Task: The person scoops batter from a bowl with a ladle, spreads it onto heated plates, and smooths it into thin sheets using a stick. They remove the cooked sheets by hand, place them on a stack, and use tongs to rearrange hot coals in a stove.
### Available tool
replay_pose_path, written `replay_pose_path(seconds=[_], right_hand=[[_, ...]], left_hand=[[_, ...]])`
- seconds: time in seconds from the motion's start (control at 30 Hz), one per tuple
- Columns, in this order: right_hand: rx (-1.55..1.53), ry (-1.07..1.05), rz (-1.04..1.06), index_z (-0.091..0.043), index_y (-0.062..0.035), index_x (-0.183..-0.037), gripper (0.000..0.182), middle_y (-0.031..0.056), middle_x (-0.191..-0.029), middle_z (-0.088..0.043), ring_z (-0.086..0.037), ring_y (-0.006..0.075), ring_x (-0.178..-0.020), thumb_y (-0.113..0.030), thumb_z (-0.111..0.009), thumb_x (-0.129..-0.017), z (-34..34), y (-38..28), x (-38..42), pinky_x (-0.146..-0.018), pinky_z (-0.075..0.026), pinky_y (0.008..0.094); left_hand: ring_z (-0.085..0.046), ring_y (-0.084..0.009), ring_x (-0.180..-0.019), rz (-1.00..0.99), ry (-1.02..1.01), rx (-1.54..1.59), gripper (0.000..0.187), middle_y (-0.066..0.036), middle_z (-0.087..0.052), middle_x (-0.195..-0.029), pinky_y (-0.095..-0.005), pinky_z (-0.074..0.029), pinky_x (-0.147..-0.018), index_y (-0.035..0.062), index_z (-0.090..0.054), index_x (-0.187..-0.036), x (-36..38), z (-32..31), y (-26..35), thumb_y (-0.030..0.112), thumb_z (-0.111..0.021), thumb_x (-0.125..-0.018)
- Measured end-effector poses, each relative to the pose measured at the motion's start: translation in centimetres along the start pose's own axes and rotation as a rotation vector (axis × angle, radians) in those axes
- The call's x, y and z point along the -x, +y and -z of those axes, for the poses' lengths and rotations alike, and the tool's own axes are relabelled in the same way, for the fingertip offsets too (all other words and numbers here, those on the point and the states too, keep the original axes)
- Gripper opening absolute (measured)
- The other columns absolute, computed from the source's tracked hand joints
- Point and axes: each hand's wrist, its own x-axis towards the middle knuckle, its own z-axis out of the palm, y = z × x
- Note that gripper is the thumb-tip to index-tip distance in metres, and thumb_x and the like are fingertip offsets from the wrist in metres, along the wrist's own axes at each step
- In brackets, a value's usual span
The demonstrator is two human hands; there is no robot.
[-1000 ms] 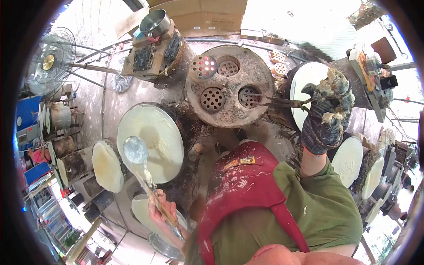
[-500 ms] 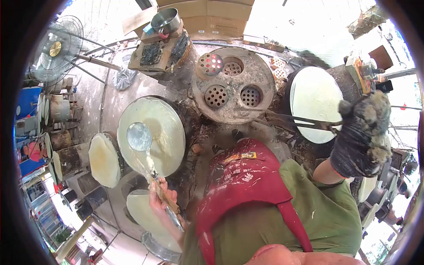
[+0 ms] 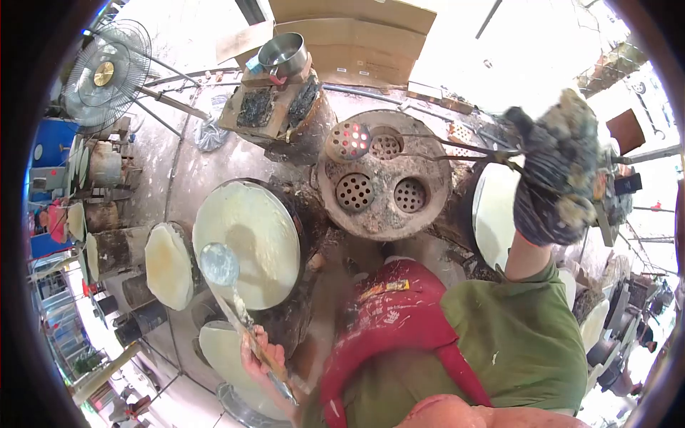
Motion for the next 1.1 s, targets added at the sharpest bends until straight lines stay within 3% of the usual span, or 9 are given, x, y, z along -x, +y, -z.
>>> replay_pose_path(seconds=[0.03, 0.33, 0.63, 0.97, 1.07, 1.1], right_hand=[[-0.019, -0.015, -0.027, -0.042, 0.0019, -0.125, 0.043, 0.0126, -0.112, -0.056, -0.06, 0.0182, -0.09, -0.011, -0.056, -0.086, -0.5, 1.3, 0.0, -0.075, -0.051, 0.0291], [-0.112, -0.085, -0.14, -0.043, 0.0018, -0.124, 0.043, 0.0126, -0.112, -0.056, -0.06, 0.0179, -0.089, -0.01, -0.057, -0.086, -0.8, 7.7, -0.6, -0.074, -0.051, 0.0287], [-0.203, -0.119, -0.225, -0.043, 0.0017, -0.124, 0.043, 0.0125, -0.112, -0.056, -0.06, 0.0176, -0.088, -0.009, -0.058, -0.085, -0.9, 10.7, 0.4, -0.073, -0.051, 0.0282], [-0.47, -0.112, -0.323, -0.043, 0.0016, -0.124, 0.043, 0.0125, -0.111, -0.057, -0.06, 0.0173, -0.087, -0.008, -0.059, -0.085, -2.0, 14.2, 0.8, -0.073, -0.051, 0.0278], [-0.697, -0.097, -0.33, -0.045, 0.0007, -0.122, 0.037, 0.0151, -0.119, -0.053, -0.059, 0.0228, -0.099, -0.013, -0.052, -0.088, -1.1, 13.1, 0.0, -0.084, -0.051, 0.0399], [-0.598, -0.123, -0.289, -0.045, 0.0007, -0.122, 0.038, 0.0137, -0.117, -0.054, -0.058, 0.0217, -0.097, -0.016, -0.052, -0.088, -1.3, 12.3, -0.3, -0.082, -0.051, 0.0393]], left_hand=[[-0.029, -0.0023, -0.03, -0.005, 0.092, 0.041, 0.033, 0.0, -0.042, -0.06, -0.0212, -0.024, -0.027, -0.0055, -0.046, -0.098, 0.2, -0.4, 0.0, 0.026, -0.035, -0.095], [-0.034, -0.004, -0.034, 0.038, -0.084, 0.21, 0.031, -0.001, -0.041, -0.057, -0.0188, -0.025, -0.035, -0.0099, -0.04, -0.103, -0.4, -1.2, -1.0, 0.02, -0.038, -0.094], [-0.034, -0.0032, -0.034, -0.001, 0.072, 0.157, 0.032, 0.001, -0.04, -0.055, -0.0185, -0.025, -0.034, -0.0105, -0.04, -0.103, -0.5, -3.0, -1.4, 0.02, -0.039, -0.095], [-0.035, -0.0029, -0.036, -0.004, -0.029, 0.188, 0.029, -0.001, -0.04, -0.06, -0.0179, -0.026, -0.037, -0.0095, -0.04, -0.104, 0.2, -2.9, -1.8, 0.018, -0.041, -0.094], [-0.033, -0.0026, -0.034, -0.024, 0.021, 0.166, 0.029, 0.0, -0.04, -0.058, -0.0181, -0.024, -0.034, -0.008, -0.042, -0.102, 0.8, -2.3, -1.9, 0.02, -0.039, -0.094], [-0.032, -0.0021, -0.032, -0.037, 0.071, 0.144, 0.03, 0.001, -0.04, -0.057, -0.0185, -0.022, -0.032, -0.0068, -0.043, -0.1, 1.0, -2.3, -2.0, 0.022, -0.038, -0.094]])
